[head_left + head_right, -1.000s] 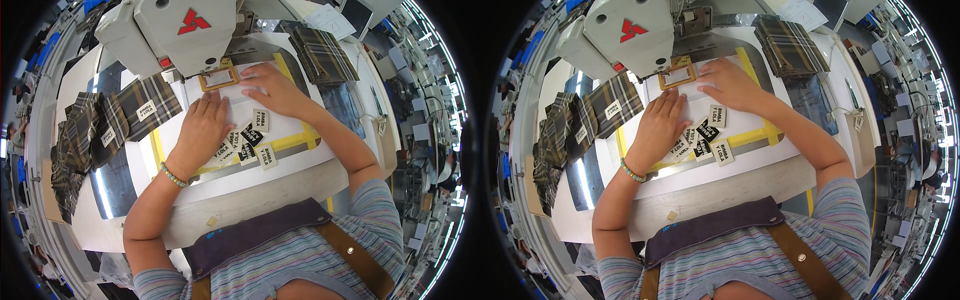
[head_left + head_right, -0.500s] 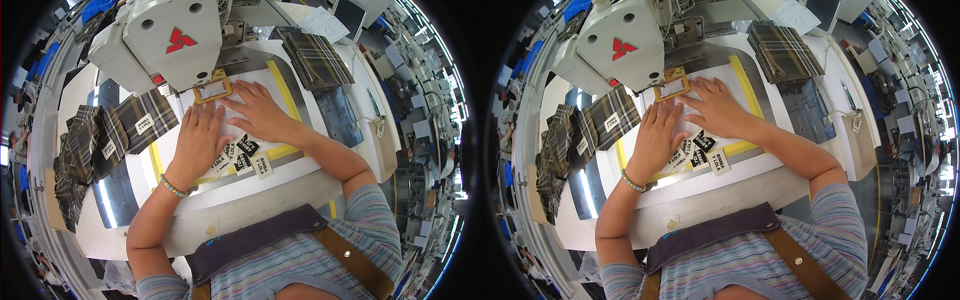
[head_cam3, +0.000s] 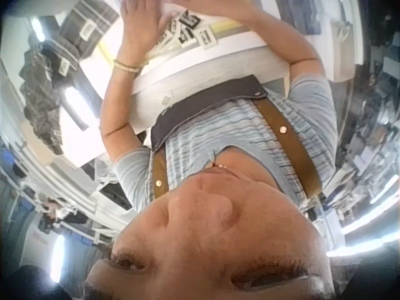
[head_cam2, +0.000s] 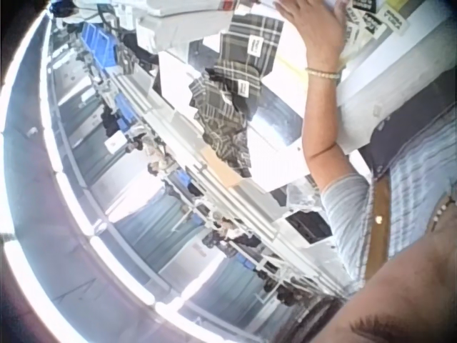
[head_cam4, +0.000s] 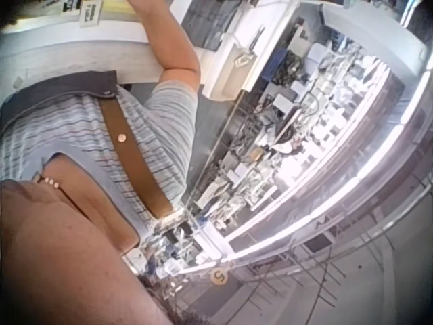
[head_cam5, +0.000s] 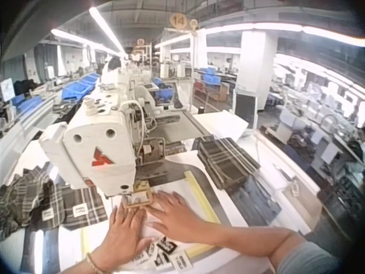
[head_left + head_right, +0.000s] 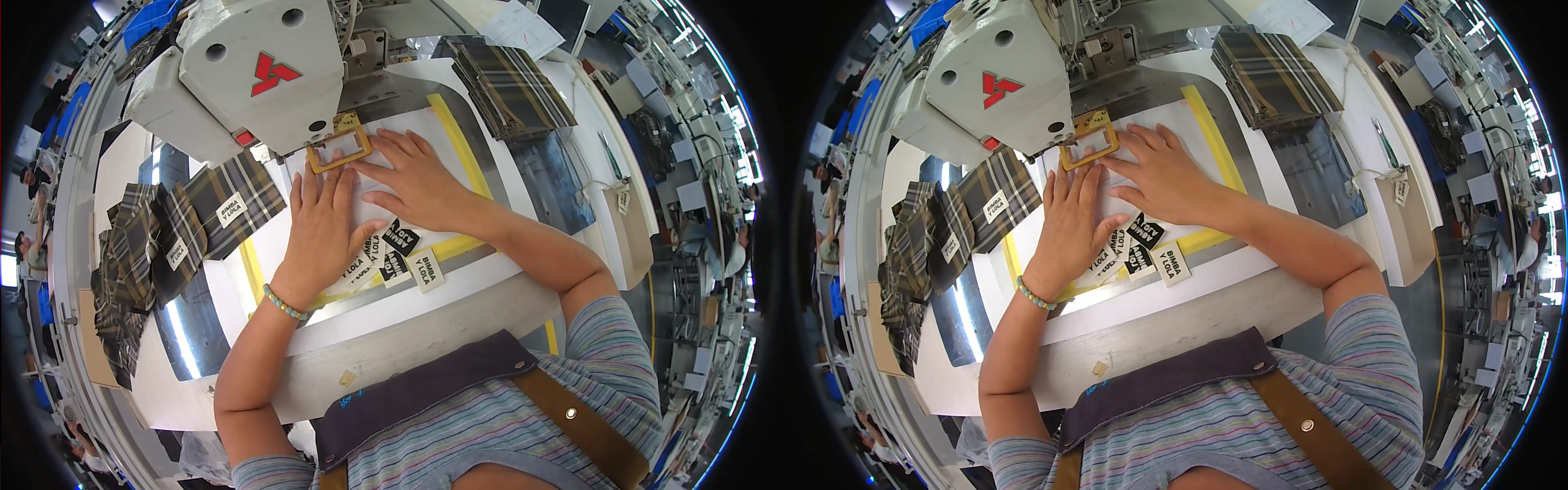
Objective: The person uses a sewing machine to attach small rectangular brand labels to plaid fabric pieces. They repeatedly pick up a fabric piece, place a label on it, and guide it under the sewing machine needle to stitch the label in place before moving the finished piece to a stack.
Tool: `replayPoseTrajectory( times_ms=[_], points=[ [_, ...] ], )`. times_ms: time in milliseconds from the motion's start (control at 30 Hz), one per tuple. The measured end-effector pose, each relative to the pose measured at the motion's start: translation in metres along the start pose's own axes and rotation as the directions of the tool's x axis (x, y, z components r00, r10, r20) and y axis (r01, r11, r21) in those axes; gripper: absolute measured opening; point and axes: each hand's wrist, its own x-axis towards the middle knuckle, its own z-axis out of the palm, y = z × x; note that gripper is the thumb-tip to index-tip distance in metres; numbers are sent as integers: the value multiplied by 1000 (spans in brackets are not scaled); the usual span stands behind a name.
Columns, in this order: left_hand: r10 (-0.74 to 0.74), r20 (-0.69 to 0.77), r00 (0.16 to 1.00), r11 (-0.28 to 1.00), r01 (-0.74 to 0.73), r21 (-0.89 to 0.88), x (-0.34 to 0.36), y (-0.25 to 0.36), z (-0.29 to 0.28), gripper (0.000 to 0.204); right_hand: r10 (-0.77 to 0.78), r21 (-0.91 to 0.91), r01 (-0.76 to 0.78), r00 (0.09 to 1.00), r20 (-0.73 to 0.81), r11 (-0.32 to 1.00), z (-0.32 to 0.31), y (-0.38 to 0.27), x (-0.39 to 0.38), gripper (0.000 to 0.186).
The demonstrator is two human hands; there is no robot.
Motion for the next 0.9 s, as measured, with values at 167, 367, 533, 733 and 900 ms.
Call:
replayPoseTrajectory(
  times_ms=[167,367,533,733,900],
  points=[
    [21,-18,1000,1000,-21,-1,0,-3,2,92,17,-2,-17,1000,13,1000,0,-2,1,54],
    [20,-6,1000,1000,-20,-10,3,-7,3,83,17,34,-18,1000,15,999,-3,-1,1,54],
    [12,11,1000,999,-13,35,2,-10,3,77,159,56,-173,969,192,983,-78,11,9,43],
    [-1,34,999,999,-1,43,-5,-7,0,88,233,-329,-287,953,-195,900,-153,48,-35,30],
    [-66,116,991,992,53,116,-12,-7,-16,87,320,-459,-385,922,-216,801,-154,77,-72,25]
  ],
)
